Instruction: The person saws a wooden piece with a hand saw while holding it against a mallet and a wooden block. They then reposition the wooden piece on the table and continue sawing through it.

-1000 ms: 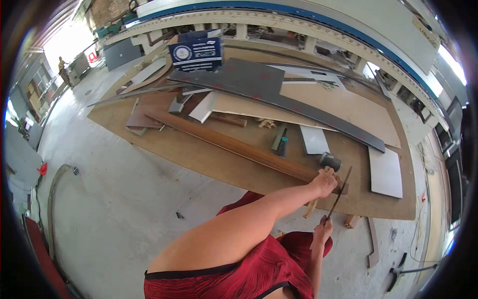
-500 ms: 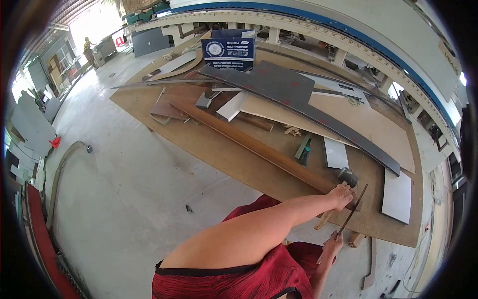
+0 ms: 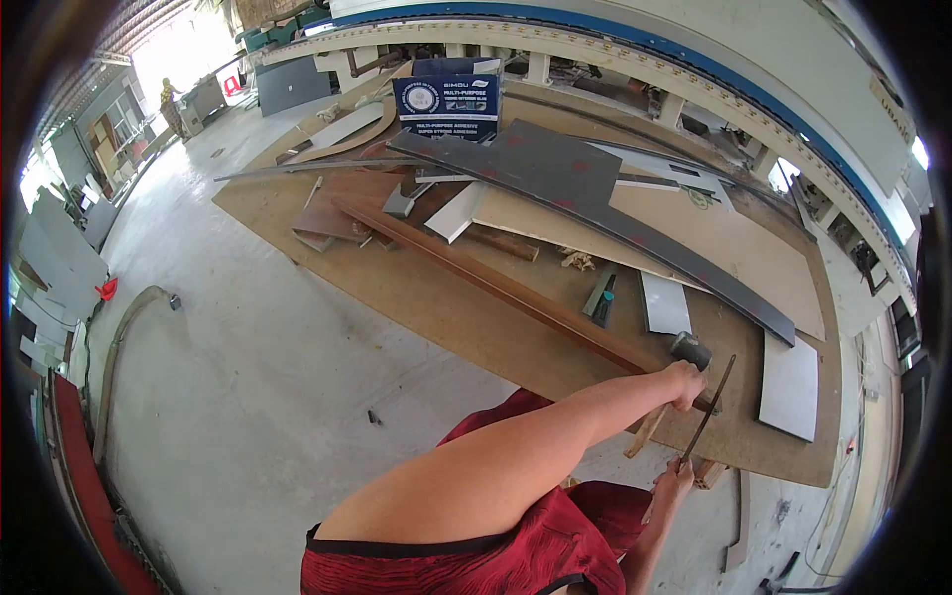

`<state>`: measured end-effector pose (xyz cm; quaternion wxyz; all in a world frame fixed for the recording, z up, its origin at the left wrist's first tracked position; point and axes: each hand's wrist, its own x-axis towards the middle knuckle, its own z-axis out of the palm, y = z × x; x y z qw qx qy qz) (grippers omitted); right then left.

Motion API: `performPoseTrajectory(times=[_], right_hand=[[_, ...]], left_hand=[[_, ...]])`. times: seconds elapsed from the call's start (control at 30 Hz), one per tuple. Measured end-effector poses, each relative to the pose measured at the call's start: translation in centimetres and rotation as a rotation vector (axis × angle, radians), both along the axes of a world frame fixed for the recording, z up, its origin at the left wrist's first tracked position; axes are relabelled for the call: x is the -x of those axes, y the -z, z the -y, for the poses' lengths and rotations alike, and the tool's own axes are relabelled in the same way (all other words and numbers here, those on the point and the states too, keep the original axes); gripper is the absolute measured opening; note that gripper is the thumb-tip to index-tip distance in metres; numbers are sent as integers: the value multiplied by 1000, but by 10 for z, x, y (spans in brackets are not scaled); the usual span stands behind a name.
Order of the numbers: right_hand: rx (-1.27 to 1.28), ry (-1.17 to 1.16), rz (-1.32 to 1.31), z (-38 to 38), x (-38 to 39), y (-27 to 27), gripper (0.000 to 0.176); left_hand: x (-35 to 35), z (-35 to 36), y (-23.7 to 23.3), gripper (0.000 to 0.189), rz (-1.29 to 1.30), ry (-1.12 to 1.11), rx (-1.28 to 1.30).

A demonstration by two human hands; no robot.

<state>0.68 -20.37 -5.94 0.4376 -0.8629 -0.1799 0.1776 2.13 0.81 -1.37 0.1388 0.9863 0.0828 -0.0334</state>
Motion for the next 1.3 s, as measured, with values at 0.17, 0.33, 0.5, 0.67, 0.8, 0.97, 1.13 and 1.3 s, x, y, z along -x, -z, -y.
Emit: performPoseTrajectory(times=[0.17,0.33,0.5,0.67,0.8,0.97,1.13,1.3], right_hand=[[-31,-4,16,1,-6,16,20],[-62,9,23,0,-5,16,19],[-67,29,38,0,-6,26,18],[-67,41,77,-2,-5,24,18],[-94,36,91,1,-10,31,18],[11,95,-48,10,17,-3,19],[107,25,139,53,11,56,23],[121,28,162,49,4,55,23]], left_hand=[[-1,1,1,31,-1,-22,31],[-3,2,3,31,9,-37,33],[2,2,-4,30,0,-32,52],[5,1,-13,29,-27,-18,94],[1,-1,-14,29,-77,7,83],[-16,-3,4,35,-92,-38,118],[-26,-7,24,32,-56,-42,153],[-9,-6,-7,35,-169,24,145]])
